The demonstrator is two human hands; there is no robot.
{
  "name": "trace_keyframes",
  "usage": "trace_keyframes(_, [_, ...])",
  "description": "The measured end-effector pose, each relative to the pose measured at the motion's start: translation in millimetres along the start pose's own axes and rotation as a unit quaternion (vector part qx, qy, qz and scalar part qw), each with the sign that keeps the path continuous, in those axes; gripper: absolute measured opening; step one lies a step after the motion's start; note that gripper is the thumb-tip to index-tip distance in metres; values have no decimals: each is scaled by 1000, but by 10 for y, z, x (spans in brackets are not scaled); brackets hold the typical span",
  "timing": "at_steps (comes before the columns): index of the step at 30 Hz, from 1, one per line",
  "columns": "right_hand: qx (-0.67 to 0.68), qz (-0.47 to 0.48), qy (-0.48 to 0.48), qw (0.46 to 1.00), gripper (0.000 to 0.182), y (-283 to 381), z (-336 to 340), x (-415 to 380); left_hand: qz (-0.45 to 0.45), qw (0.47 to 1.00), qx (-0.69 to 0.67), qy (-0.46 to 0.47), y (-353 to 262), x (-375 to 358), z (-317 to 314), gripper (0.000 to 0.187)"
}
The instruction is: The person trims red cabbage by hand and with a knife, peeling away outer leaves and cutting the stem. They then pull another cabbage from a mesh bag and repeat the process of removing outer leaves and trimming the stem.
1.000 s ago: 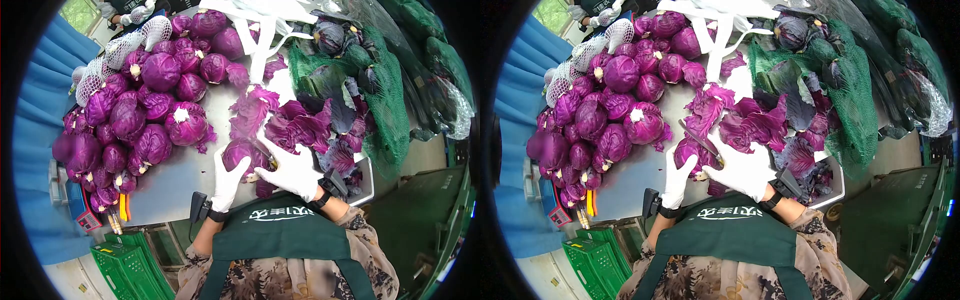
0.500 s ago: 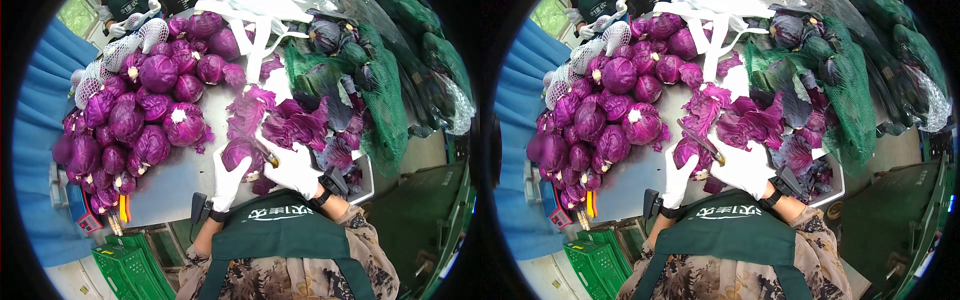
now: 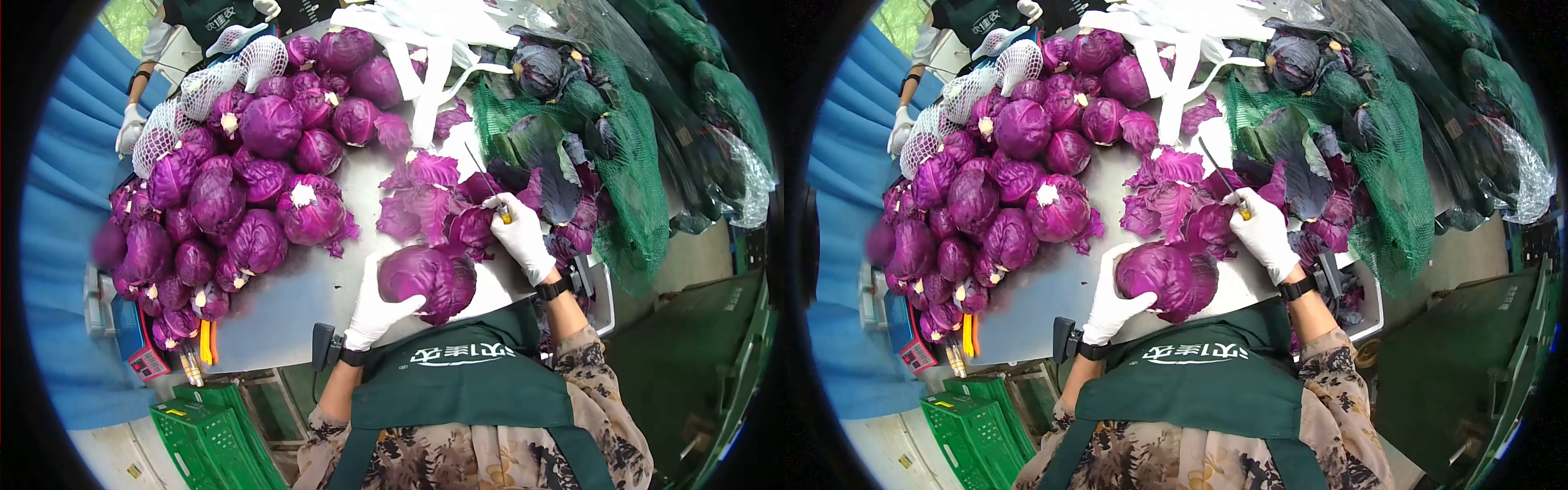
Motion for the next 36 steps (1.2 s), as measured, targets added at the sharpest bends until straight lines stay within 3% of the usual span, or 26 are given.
trace_keyframes(2, [-53, 42, -38, 997, 22, 12, 34, 52, -46, 995, 52, 70, -98, 31, -75, 87])
trace_keyframes(7, [-106, 121, -35, 986, 27, 214, 106, 103, -106, 980, 130, 111, -178, 106, -216, 92])
trace_keyframes(9, [-45, 101, 50, 993, 38, 745, 219, 33, -111, 975, 154, 119, -225, 114, -266, 93])
trace_keyframes(11, [-59, 153, 192, 968, 49, 997, 171, -119, -85, 965, 217, 122, -336, 154, -328, 87])
trace_keyframes(12, [-102, 201, 219, 949, 53, 1006, 113, -199, -42, 974, 182, 130, -421, 171, -359, 85])
trace_keyframes(13, [-136, 178, 281, 933, 55, 1014, 58, -239, -102, 961, 223, 124, -316, 176, -328, 83])
trace_keyframes(14, [-85, 179, 291, 936, 53, 958, 36, -255, -110, 960, 229, 118, -286, 178, -315, 84])
trace_keyframes(19, [-109, 229, 280, 926, 37, 997, 45, -211, -116, 947, 239, 178, -309, 218, -344, 79])
trace_keyframes(20, [-98, 235, 274, 927, 33, 1001, 42, -191, -93, 962, 198, 164, -302, 219, -339, 64])
trace_keyframes(23, [-66, 258, 232, 936, 16, 917, 25, -183, -179, 908, 307, 220, -430, 223, -363, 86])
trace_keyframes(24, [-50, 260, 203, 943, 14, 882, 5, -196, -112, 951, 228, 175, -280, 227, -291, 99])
trace_keyframes(25, [-35, 257, 177, 950, 12, 883, -10, -207, -140, 938, 269, 166, -360, 227, -279, 103])
trace_keyframes(26, [-6, 222, 160, 962, 13, 898, -29, -215, -81, 952, 242, 169, -410, 207, -242, 105])
trace_keyframes(27, [47, 129, 180, 974, 10, 892, -45, -235, -21, 961, 212, 174, -429, 170, -204, 108])
trace_keyframes(29, [83, 55, 204, 974, 10, 896, -86, -242, -67, 981, 97, 153, -218, 73, -113, 112])
trace_keyframes(30, [58, -1, 233, 971, 10, 869, -113, -272, -26, 987, 81, 134, -175, -3, -76, 111])
trace_keyframes(31, [98, -144, 281, 944, 10, 869, -116, -320, 22, 995, 6, 95, -195, -97, -86, 108])
trace_keyframes(33, [172, -221, 297, 913, 16, 880, -158, -388, 72, 996, 13, 46, -333, -222, -109, 105])
trace_keyframes(34, [165, -238, 303, 908, 16, 972, -141, -382, 26, 999, 36, -5, -257, -302, -140, 103])
trace_keyframes(36, [189, -256, 297, 900, 16, 936, -174, -401, -71, 985, 154, -22, -317, -333, -266, 109])
Point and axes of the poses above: each hand's wrist, its own x-axis towards the middle knuckle, its own z-axis out of the back of the hand, y = z × x, the point moved 4 cm from there along x, towards the middle knuckle, and after that the axes turned 12 degrees about -y, right-handed, at the moved point
